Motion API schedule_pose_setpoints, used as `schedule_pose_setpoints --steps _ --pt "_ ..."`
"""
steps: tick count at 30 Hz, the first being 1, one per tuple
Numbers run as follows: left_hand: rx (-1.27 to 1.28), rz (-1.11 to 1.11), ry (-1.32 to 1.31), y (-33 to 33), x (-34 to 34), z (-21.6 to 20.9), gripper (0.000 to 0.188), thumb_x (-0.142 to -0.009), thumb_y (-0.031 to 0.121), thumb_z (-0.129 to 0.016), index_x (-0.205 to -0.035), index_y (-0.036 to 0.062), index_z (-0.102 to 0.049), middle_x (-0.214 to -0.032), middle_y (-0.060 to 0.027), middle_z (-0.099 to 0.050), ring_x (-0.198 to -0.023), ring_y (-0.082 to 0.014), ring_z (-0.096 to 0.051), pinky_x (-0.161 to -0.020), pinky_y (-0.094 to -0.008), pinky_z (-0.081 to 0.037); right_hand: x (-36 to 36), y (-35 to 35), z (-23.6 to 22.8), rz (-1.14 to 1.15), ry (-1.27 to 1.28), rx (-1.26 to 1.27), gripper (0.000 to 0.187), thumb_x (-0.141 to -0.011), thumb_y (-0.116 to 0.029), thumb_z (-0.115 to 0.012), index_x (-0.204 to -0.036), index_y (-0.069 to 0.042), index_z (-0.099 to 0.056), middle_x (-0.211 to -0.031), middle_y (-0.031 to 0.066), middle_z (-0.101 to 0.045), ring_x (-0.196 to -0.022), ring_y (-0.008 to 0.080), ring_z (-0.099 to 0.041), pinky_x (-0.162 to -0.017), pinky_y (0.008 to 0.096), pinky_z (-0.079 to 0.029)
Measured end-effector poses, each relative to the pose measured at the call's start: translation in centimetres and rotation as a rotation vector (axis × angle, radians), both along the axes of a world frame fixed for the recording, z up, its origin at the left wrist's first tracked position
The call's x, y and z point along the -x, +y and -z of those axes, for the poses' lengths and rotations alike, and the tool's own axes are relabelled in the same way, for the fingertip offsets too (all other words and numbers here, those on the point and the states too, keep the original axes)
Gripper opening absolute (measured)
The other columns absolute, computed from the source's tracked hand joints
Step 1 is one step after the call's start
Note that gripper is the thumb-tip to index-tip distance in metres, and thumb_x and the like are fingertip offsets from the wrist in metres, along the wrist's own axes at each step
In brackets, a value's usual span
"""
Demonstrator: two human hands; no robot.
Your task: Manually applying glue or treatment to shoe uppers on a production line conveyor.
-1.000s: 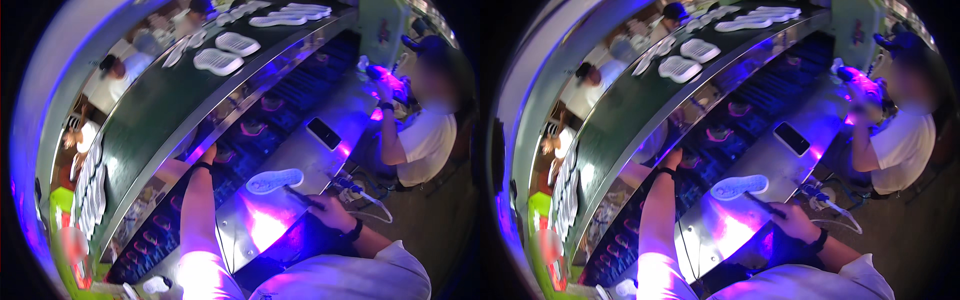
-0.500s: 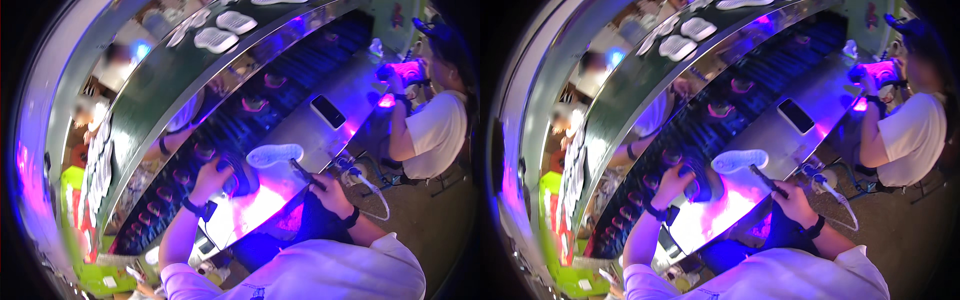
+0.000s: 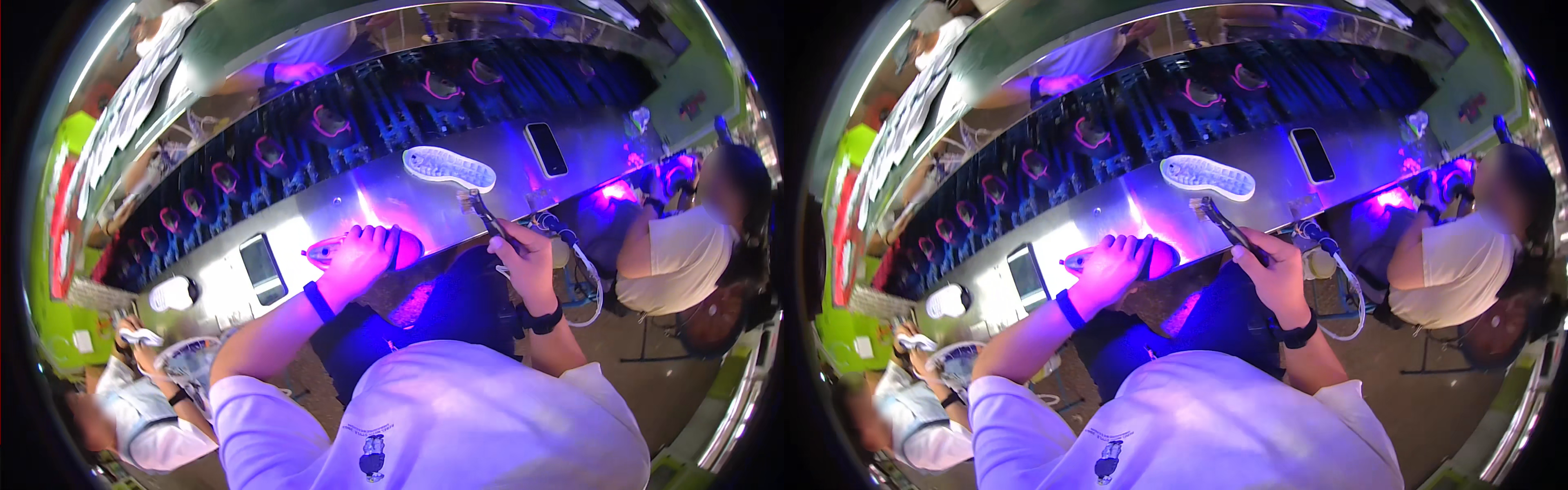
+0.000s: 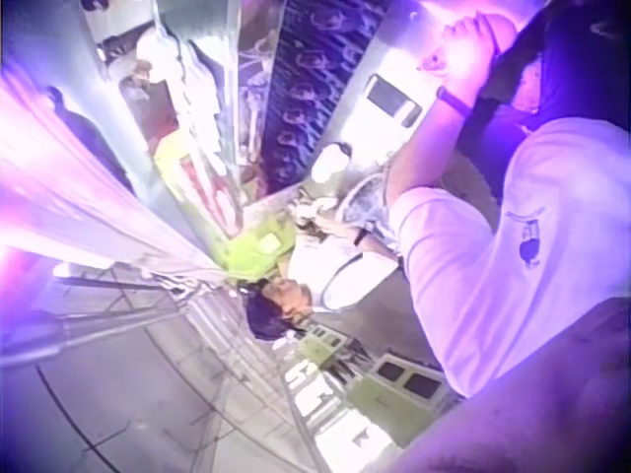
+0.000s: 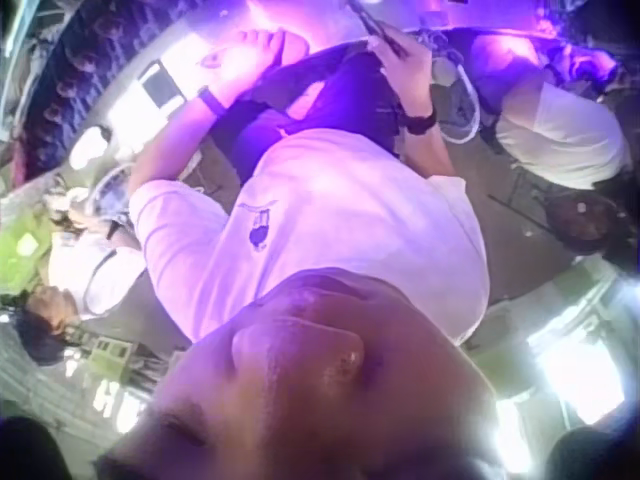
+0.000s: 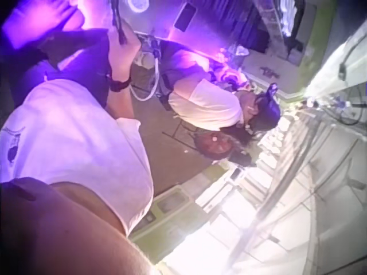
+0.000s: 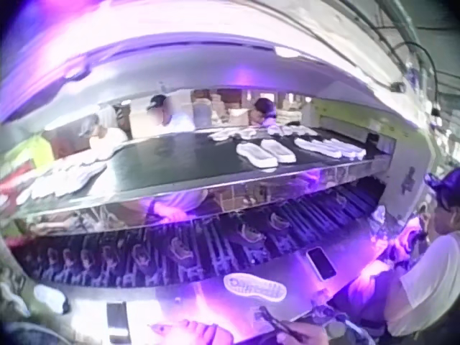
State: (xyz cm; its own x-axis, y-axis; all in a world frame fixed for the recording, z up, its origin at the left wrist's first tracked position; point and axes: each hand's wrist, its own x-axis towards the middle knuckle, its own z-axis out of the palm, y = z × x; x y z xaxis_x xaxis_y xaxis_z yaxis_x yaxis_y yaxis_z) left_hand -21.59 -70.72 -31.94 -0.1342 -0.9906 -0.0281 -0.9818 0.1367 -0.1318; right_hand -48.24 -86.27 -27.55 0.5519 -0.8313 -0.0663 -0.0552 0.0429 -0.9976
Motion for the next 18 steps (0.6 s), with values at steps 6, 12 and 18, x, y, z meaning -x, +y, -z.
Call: schedule_pose_setpoints --steps 6,12,18 --pt "0.363 -0.140 0.448 4.2 -0.8 -5.3 0.083 -0.062 0.028 -0.085 -0.134 -0.0017 -0.056 -0.112 -0.0135 -0.063 -0.098 -0.0313 -0.065 -0.087 -0.0442 -0.054 0.1 0.9 0.2 -0.122 0.115 0.133 0.032 -0.090 0.002 -0.071 -0.122 0.007 -0.068 -0.099 0.0080 -0.073 -0.085 0.0114 -0.067 -0.079 0.0247 -0.053" --pt "0.646 -0.478 0.644 10.2 4.9 -1.7 0.077 -0.072 0.030 -0.087 -0.133 -0.0021 -0.054 -0.130 -0.0224 -0.059 -0.122 -0.0406 -0.060 -0.106 -0.0514 -0.049 -2.7 2.6 4.0 -0.347 0.307 0.086 0.032 -0.089 -0.008 -0.076 -0.120 -0.001 -0.073 -0.102 0.0090 -0.077 -0.090 0.0126 -0.069 -0.084 0.0281 -0.054" --pt "0.548 -0.424 0.618 13.1 8.3 0.9 0.065 -0.080 0.025 -0.078 -0.131 -0.0061 -0.053 -0.133 -0.0246 -0.058 -0.129 -0.0424 -0.056 -0.114 -0.0636 -0.036 -6.4 3.8 5.9 -0.496 0.335 0.247 0.033 -0.089 -0.014 -0.077 -0.120 -0.002 -0.073 -0.106 0.0130 -0.077 -0.094 0.0180 -0.072 -0.087 0.0320 -0.055"
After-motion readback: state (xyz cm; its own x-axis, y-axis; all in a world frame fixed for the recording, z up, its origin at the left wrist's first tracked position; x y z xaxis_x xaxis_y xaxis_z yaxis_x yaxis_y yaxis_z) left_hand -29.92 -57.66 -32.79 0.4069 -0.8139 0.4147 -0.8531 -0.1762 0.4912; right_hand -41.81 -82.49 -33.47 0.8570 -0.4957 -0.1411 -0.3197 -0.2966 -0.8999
